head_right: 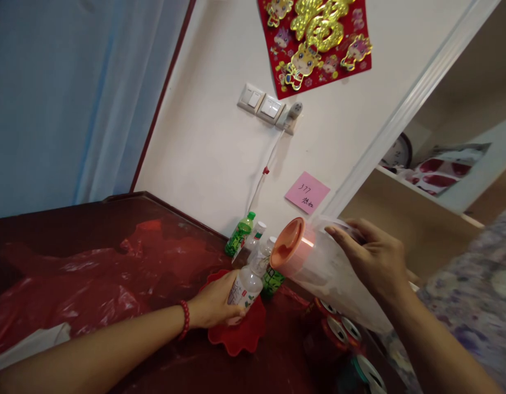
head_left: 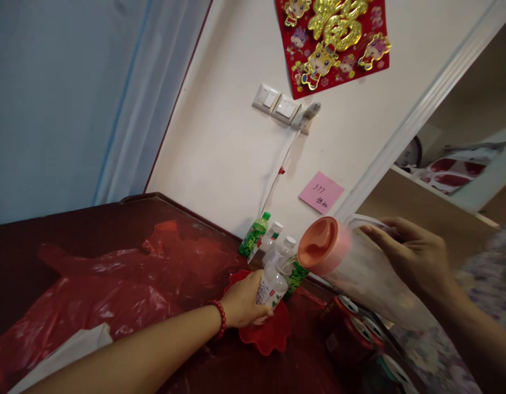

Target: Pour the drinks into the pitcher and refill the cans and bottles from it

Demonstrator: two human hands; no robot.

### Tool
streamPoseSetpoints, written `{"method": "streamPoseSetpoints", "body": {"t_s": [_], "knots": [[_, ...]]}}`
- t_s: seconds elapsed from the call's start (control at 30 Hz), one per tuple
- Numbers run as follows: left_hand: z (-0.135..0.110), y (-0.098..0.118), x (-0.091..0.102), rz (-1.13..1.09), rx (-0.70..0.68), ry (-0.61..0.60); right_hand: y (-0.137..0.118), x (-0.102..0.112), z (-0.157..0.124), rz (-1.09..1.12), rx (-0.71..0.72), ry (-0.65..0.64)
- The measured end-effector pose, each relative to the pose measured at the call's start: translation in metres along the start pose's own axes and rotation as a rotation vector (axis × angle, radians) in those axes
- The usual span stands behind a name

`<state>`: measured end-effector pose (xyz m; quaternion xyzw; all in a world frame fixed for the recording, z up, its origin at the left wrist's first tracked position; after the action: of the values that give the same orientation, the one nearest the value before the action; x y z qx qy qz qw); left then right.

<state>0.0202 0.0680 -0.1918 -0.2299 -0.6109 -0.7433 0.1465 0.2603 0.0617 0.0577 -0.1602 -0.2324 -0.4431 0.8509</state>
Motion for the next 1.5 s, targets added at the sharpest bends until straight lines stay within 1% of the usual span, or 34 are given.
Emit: {"method": "streamPoseSetpoints", "body": {"t_s": [0.27,0.63,1.0,1.5], "knots": [[-0.001,0.003,0.002,0.015,0.018,-0.012,0.002,0.002,0.002,-0.017,0.016,-0.002],[-0.001,0.002,0.002,0.018,0.027,-0.008,-0.004,0.002,0.004,-0.019,0.043,0.004],[-0.003,0.005,0.003,0.031,0.026,-0.008,-0.004,0.003,0.004,-0.016,0.032,0.004],[-0.001,0.001,0.001,0.026,0.035,-0.014,-0.009,0.004,0.008,-0.019,0.06,0.011]]}}
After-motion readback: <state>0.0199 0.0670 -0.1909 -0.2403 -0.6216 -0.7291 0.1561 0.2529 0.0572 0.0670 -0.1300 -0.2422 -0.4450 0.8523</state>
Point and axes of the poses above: each hand's wrist, its own z-axis towards the middle knuckle, its own x-axis out of the back of the hand, y = z × x, the point moved 5 cm from there along z, towards the middle knuckle, and after that the axes turned 9 degrees about x, right-handed, at the moved point
